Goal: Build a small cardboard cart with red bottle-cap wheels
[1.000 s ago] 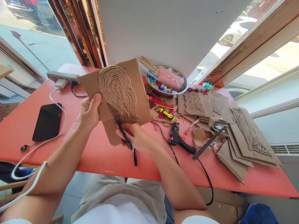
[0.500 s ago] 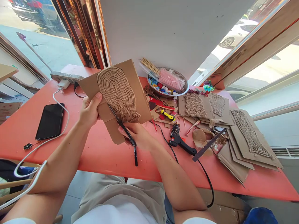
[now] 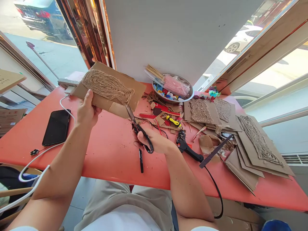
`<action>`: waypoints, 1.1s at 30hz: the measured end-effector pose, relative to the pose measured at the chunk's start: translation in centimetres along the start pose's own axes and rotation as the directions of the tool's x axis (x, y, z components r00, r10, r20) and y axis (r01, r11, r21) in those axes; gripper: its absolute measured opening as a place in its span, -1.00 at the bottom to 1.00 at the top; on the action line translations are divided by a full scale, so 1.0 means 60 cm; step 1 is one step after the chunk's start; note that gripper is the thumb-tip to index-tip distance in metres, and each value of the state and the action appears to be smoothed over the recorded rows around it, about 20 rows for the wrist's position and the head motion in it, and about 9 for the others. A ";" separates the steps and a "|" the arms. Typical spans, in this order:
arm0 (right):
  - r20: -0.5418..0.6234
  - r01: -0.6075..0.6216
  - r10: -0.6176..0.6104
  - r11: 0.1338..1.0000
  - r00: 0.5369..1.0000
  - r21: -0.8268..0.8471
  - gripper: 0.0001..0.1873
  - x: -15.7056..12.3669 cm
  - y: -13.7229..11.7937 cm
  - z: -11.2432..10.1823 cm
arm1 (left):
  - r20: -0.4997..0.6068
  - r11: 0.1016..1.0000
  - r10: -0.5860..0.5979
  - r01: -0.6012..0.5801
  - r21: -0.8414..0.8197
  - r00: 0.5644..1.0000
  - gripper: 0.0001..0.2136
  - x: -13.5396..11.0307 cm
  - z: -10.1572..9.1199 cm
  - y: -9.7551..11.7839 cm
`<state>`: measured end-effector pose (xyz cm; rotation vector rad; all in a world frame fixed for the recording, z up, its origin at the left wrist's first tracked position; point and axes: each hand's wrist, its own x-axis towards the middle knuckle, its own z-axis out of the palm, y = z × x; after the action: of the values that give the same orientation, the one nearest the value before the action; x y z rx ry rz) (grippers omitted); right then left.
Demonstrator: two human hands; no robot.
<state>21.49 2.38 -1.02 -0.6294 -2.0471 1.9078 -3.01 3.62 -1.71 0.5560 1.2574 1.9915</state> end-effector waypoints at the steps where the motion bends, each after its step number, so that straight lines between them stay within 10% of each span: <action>1: -0.019 0.020 -0.019 0.999 1.000 0.032 -0.19 0.002 0.000 0.001 | -0.016 0.999 -0.020 0.020 -0.028 1.000 -0.58 -0.002 0.004 -0.003; 15: -0.081 0.015 -0.014 1.000 0.997 0.010 -0.16 0.029 0.019 0.026 | 0.226 0.996 0.076 -0.086 0.034 0.971 -0.46 -0.074 0.029 -0.049; 30: -0.344 0.029 -0.032 0.999 0.939 -0.014 -0.12 0.029 0.011 0.024 | 0.517 0.970 -0.223 0.135 0.202 0.827 -0.63 -0.082 0.022 -0.036; 33: -0.292 0.019 -0.019 1.000 0.956 -0.005 -0.16 0.028 0.010 0.026 | 0.456 0.981 -0.156 0.083 0.174 0.876 -0.55 -0.078 0.021 -0.039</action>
<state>19.34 1.86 -1.94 -0.8346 -1.8611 1.6851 1.71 1.54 -3.22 0.9458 1.1063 1.5394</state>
